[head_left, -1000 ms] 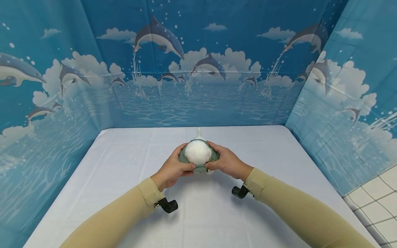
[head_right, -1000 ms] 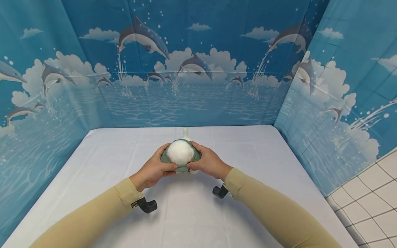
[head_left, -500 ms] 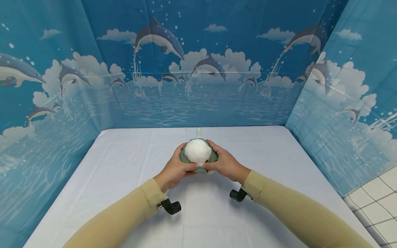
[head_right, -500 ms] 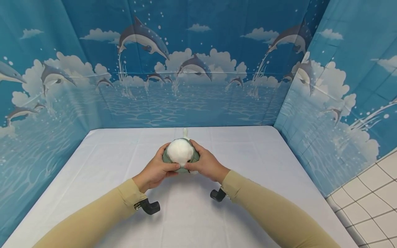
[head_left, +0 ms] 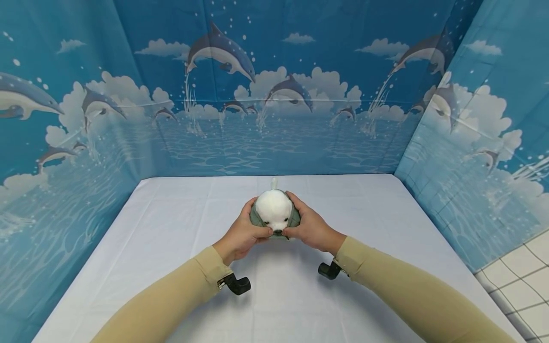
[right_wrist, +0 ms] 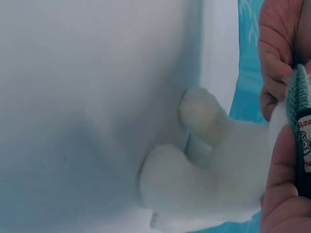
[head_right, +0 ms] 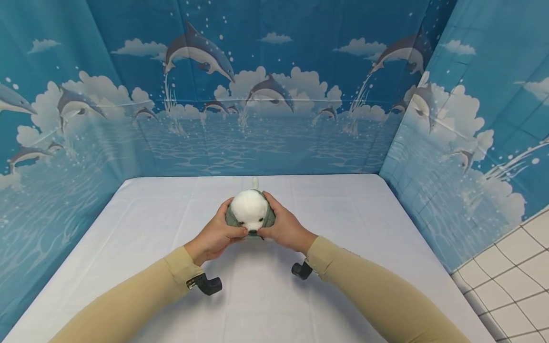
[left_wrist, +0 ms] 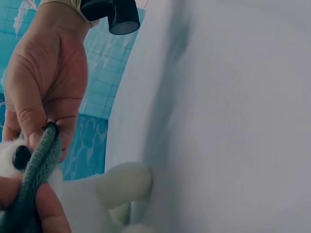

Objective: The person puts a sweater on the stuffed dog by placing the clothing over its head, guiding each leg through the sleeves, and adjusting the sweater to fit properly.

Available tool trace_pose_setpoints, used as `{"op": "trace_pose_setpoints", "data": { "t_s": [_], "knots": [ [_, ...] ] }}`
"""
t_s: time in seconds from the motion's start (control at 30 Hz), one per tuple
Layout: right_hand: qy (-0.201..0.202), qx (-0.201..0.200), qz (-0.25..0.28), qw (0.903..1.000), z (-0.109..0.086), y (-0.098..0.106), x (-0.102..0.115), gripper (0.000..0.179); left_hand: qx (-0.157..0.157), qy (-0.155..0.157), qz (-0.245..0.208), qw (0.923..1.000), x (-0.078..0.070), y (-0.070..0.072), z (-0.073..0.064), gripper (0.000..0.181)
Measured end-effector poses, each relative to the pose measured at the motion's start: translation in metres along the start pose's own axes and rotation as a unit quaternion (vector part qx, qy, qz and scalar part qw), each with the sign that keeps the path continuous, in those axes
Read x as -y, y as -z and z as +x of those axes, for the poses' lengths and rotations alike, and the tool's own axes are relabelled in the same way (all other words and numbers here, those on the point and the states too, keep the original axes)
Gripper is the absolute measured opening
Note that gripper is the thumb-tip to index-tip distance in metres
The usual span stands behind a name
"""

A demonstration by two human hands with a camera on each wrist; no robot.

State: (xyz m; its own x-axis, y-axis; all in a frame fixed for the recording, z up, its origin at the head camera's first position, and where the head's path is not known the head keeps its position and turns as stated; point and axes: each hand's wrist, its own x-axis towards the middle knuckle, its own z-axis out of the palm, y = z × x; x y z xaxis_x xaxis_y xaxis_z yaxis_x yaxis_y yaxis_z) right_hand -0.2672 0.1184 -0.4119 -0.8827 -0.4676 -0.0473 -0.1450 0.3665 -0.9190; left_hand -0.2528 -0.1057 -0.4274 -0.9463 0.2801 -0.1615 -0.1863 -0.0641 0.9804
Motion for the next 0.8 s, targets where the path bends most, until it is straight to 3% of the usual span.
{"op": "trace_pose_setpoints", "data": {
  "t_s": [0.17, 0.27, 0.43, 0.8],
  "knots": [
    [-0.005, 0.021, 0.007, 0.9997, 0.0, 0.01, 0.001, 0.104, 0.006, 0.001, 0.03, 0.9995, -0.002, 0.009, -0.005, 0.093],
    [-0.012, 0.024, 0.025, 0.9993, -0.001, 0.017, 0.002, 0.09, -0.015, -0.005, 0.052, 0.9985, -0.005, 0.015, -0.008, 0.083],
    [-0.001, -0.006, 0.009, 0.9999, 0.0, 0.019, 0.001, 0.065, -0.054, -0.011, 0.067, 0.9963, -0.011, 0.019, -0.01, 0.076],
    [-0.003, -0.055, -0.038, 0.9978, 0.002, 0.014, -0.003, 0.059, -0.07, -0.007, 0.092, 0.9933, -0.015, 0.021, -0.007, 0.064]
  ]
}}
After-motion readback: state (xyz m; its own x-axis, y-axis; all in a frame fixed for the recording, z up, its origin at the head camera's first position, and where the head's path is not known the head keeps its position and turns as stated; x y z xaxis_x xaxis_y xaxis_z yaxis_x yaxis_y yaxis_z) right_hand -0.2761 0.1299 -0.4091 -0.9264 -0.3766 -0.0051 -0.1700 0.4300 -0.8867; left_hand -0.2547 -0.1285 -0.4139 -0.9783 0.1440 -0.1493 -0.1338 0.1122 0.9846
